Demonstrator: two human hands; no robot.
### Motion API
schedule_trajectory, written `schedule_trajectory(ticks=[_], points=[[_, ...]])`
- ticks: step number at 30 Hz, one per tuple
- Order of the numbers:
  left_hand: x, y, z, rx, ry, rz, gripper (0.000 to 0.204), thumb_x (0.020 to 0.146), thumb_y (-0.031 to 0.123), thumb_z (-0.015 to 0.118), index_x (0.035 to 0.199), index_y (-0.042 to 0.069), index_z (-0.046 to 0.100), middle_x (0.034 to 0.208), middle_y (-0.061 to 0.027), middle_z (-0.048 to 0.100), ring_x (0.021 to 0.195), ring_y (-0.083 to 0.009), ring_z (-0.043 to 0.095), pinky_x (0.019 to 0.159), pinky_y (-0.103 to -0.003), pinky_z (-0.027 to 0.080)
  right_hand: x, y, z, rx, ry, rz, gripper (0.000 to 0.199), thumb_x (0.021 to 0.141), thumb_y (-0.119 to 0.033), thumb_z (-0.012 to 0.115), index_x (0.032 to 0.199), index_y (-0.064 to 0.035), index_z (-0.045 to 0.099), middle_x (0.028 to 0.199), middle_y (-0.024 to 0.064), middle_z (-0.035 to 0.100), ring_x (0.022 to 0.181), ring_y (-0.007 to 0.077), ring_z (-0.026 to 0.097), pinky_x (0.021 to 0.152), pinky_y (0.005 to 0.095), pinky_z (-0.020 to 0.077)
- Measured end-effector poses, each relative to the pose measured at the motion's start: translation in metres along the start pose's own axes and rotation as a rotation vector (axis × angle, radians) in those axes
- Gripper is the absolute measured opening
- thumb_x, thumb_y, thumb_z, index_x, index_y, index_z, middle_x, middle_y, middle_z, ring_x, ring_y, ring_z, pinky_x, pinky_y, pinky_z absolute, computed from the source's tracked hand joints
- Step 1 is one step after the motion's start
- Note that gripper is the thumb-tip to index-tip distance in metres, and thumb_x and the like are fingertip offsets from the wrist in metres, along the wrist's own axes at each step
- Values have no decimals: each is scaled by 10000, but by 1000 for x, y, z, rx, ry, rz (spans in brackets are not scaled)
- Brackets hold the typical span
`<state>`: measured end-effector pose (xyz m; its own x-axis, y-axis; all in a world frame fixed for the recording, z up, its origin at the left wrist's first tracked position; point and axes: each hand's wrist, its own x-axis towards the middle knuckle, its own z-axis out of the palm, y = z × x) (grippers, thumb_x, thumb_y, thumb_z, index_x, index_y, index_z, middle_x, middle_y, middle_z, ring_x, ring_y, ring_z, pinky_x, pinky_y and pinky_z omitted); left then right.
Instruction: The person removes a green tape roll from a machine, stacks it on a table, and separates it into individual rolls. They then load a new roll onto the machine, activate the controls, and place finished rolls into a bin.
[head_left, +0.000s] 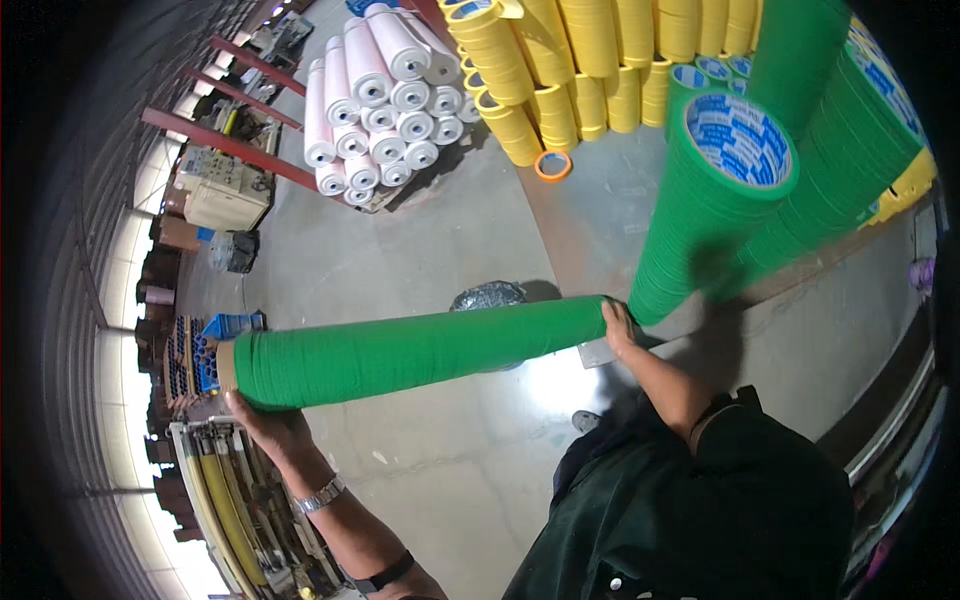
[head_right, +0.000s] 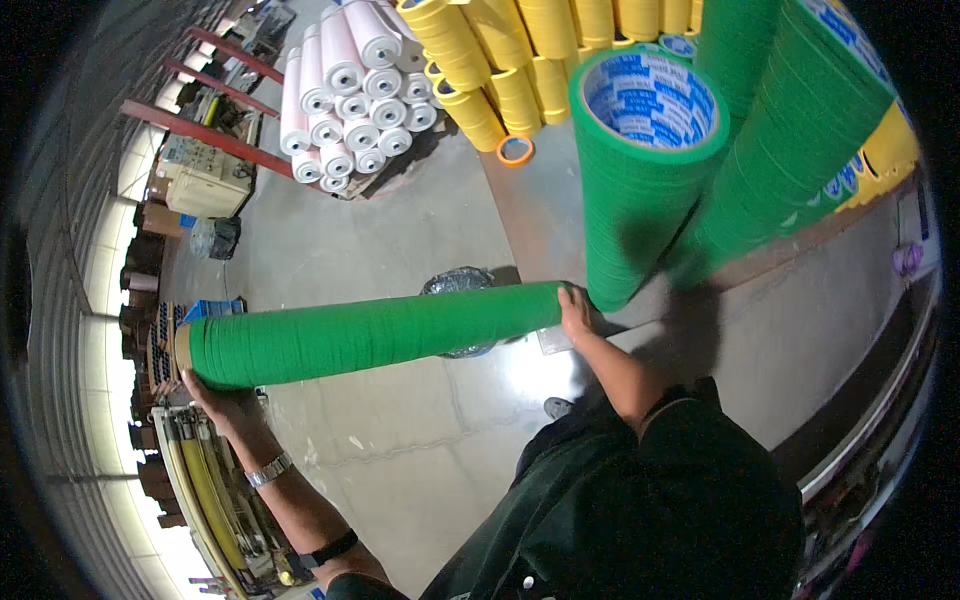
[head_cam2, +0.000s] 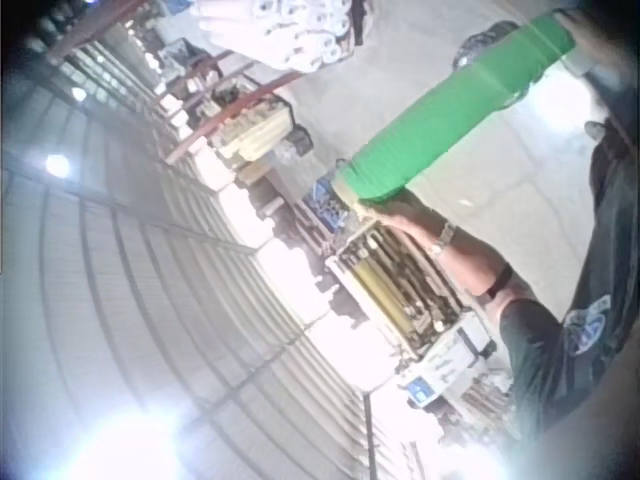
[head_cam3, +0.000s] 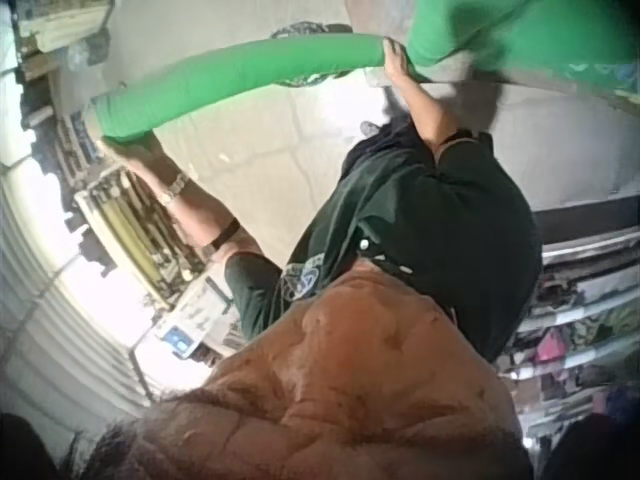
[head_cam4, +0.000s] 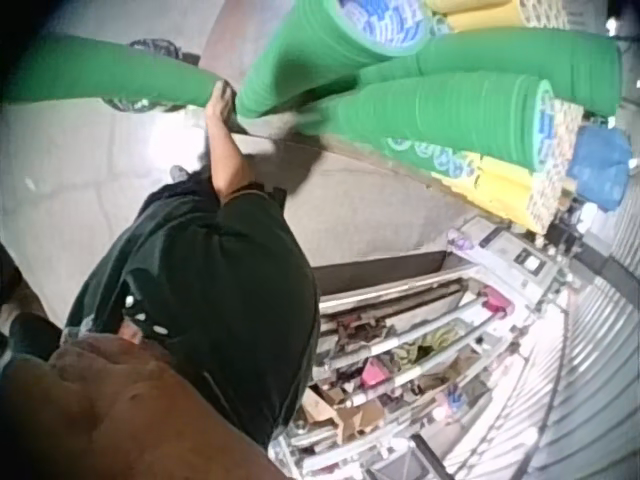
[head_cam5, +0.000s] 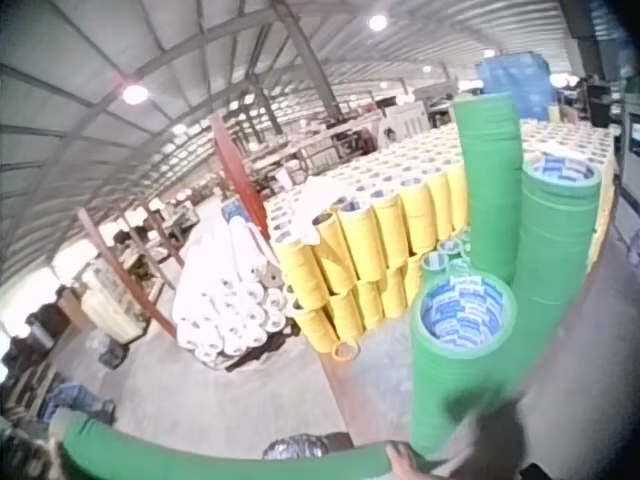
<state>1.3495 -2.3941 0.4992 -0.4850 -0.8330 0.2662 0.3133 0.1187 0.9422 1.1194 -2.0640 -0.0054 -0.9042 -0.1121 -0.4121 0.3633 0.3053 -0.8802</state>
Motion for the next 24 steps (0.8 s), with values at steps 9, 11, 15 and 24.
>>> schedule_trajectory(ticks=[9, 11, 15, 24], points=[[-33, 37, 162, 230, -372, 228, 819, 862, 586, 691, 1364, -31, 498, 1279, -124, 601, 1169, -222, 589, 1007, -376, 473, -81, 98, -92, 60, -671, 371, 468, 967, -494, 550, 1183, -79, 569, 1039, 142, 687, 766, 273, 687, 645, 404, 569], [-47, 42, 199, 319, -434, 303, 873, 844, 613, 695, 1383, -42, 487, 1326, -139, 587, 1214, -240, 574, 1045, -393, 450, -79, 101, -112, -60, -779, 406, 394, 998, -406, 556, 1154, -45, 560, 1046, 185, 689, 823, 307, 715, 656, 432, 587], [-77, 57, 283, 257, -493, 235, 874, 706, 505, 864, 1304, -31, 519, 1170, -110, 633, 1072, -191, 621, 961, -342, 480, -53, 122, -151, -128, -777, 302, 375, 1024, -336, 527, 1181, 2, 565, 1035, 199, 686, 817, 322, 712, 703, 442, 602], [-92, 50, 322, 176, -516, 321, 891, 660, 460, 890, 1289, -36, 500, 1157, -111, 639, 1076, -191, 628, 971, -334, 479, -34, 91, -192, 10, -649, 298, 439, 1006, -421, 534, 1174, -20, 597, 1001, 178, 699, 786, 272, 691, 703, 400, 583]])
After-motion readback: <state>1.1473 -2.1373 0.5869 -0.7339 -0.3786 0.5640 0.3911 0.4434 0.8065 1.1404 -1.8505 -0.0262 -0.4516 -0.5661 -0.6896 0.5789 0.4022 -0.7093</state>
